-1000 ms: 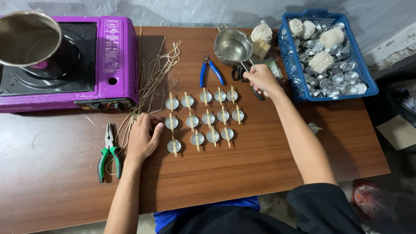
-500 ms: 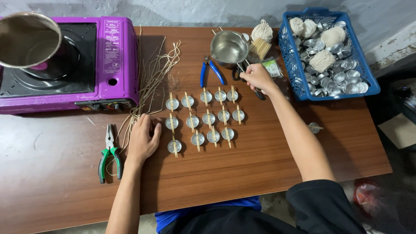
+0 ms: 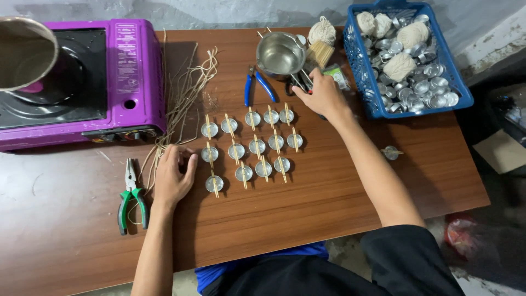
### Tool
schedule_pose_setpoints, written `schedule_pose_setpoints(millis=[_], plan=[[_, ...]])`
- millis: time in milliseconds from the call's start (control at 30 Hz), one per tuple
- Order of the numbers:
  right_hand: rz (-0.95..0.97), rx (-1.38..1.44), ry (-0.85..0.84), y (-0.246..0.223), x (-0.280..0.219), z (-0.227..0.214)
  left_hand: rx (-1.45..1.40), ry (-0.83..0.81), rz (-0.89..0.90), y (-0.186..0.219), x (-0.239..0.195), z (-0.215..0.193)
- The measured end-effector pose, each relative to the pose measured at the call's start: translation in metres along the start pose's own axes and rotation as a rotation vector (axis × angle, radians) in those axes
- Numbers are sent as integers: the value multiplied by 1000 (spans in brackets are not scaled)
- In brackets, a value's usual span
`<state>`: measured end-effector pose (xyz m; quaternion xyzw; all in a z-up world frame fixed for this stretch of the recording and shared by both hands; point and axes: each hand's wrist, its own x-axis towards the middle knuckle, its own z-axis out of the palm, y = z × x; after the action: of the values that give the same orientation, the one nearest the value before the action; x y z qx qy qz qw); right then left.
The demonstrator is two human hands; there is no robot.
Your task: The person pours a clear liquid from a small metal pot into multiple small metal cups arranged on a wooden table. They then place the pot on a purple portable gas stove and adjust the stove's knob. The person repeatedly picks up and arranges the cups on the table.
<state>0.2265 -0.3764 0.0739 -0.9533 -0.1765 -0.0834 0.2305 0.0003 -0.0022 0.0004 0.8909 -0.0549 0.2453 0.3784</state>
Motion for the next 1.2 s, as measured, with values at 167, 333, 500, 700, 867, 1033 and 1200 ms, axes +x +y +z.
schedule_pose_setpoints(millis=[167,333,500,700,867,1033,1200], plan=[[-171,-373,292,21,-19,-6,34,26,45,0,-4,-3],[-243,-330,368,44,-80,-51,56,34,115,13,-5,-2],[-235,-129,261,70,-154,-107,61,-103,194,45,0,14],[41,-259,101,129,-213,-112,26,-325,464,118,5,53],[127,-277,2,172,-228,-98,-12,-333,647,183,2,106],[155,-296,-56,190,-226,-88,-63,-414,711,195,-24,145],[136,-261,5,204,-226,-81,-79,-530,782,187,-58,171]])
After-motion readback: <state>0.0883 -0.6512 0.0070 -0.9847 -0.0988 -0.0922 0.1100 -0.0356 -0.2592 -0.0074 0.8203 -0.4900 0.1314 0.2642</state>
